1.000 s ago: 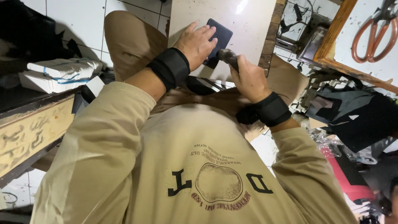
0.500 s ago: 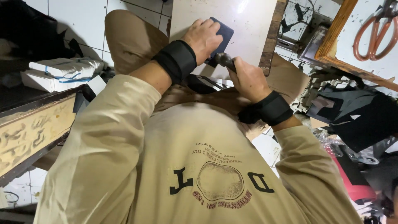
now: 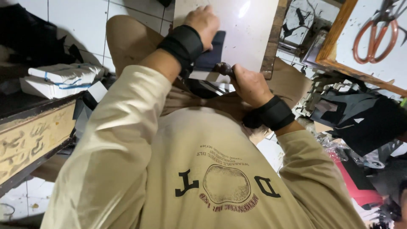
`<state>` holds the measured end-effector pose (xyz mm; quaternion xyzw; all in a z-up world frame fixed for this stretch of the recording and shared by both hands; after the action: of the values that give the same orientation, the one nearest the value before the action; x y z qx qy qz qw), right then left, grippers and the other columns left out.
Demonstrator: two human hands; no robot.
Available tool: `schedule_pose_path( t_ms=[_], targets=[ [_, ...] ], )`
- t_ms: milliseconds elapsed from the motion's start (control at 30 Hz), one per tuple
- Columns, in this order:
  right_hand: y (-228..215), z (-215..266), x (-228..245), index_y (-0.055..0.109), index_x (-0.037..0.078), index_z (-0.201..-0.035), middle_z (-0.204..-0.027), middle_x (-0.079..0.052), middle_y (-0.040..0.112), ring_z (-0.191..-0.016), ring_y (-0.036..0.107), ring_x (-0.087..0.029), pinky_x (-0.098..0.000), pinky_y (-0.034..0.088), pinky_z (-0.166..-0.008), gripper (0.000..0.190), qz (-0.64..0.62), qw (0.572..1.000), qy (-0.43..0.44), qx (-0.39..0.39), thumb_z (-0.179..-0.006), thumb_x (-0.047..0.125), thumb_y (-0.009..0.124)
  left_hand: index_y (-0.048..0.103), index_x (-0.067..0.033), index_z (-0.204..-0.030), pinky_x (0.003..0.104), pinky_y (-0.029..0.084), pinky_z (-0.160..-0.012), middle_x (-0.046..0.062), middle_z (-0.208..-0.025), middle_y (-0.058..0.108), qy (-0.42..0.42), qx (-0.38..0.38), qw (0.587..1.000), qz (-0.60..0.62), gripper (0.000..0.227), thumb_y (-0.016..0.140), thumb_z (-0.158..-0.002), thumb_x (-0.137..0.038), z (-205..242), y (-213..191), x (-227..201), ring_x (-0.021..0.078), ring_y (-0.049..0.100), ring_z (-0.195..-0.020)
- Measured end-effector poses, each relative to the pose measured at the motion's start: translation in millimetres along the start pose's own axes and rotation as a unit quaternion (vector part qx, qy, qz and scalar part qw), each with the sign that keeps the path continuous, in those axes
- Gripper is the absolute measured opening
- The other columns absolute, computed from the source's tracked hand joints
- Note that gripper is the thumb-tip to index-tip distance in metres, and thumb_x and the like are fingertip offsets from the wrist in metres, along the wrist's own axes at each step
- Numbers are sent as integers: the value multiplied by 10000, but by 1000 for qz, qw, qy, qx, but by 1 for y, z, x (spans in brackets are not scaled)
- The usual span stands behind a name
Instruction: The person folds the small black leather pouch and secures the edges with a hammer.
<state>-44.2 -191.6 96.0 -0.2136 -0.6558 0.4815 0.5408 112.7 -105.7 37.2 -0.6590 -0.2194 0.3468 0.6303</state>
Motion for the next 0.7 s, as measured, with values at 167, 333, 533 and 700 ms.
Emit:
schedule_pose_path(
  t_ms=[167,333,533,700],
  targets=[
    [9,1,-40,479,16,-1113,-808,-211,642,-638,646,-421,-478,515,-522,219,-76,991,97,-49,-1029,166,616,714,5,-899,467,546,-876,238,-982,710,-54,125,976,172,384,872,-872,-343,33,-8,46,381,692,-965],
    [-17,-14,-44,432,-6,-1133,-707,-233,596,-610,639,-411,-478,461,-544,236,-117,978,129,-117,-1061,111,624,701,12,-900,467,559,-847,241,-995,711,-165,120,956,209,381,835,-918,-344,63,-12,57,384,698,-941],
    [-21,-38,-30,429,-9,-1150,-742,-249,613,-647,633,-454,-509,453,-550,233,-111,978,113,-133,-1075,95,625,676,12,-1103,451,588,-814,237,-1141,611,-13,-1,994,107,303,789,-895,-177,57,-29,5,345,646,-1044],
    [-3,-42,-42,415,2,-1089,-741,-270,624,-664,621,-493,-564,472,-573,235,-19,989,121,-89,-1074,146,600,702,-73,-1023,444,530,-912,158,-1154,558,20,23,997,70,170,715,-854,-81,58,-11,-13,330,584,-1095]
  ],
)
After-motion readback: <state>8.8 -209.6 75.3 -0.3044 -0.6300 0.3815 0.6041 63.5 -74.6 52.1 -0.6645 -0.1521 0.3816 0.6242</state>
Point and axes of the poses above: each hand's wrist, its own z-axis away from the middle knuckle, its own y-axis out of the palm, x = y × z, the point moved 9 cm from there along -z, towards the middle knuckle
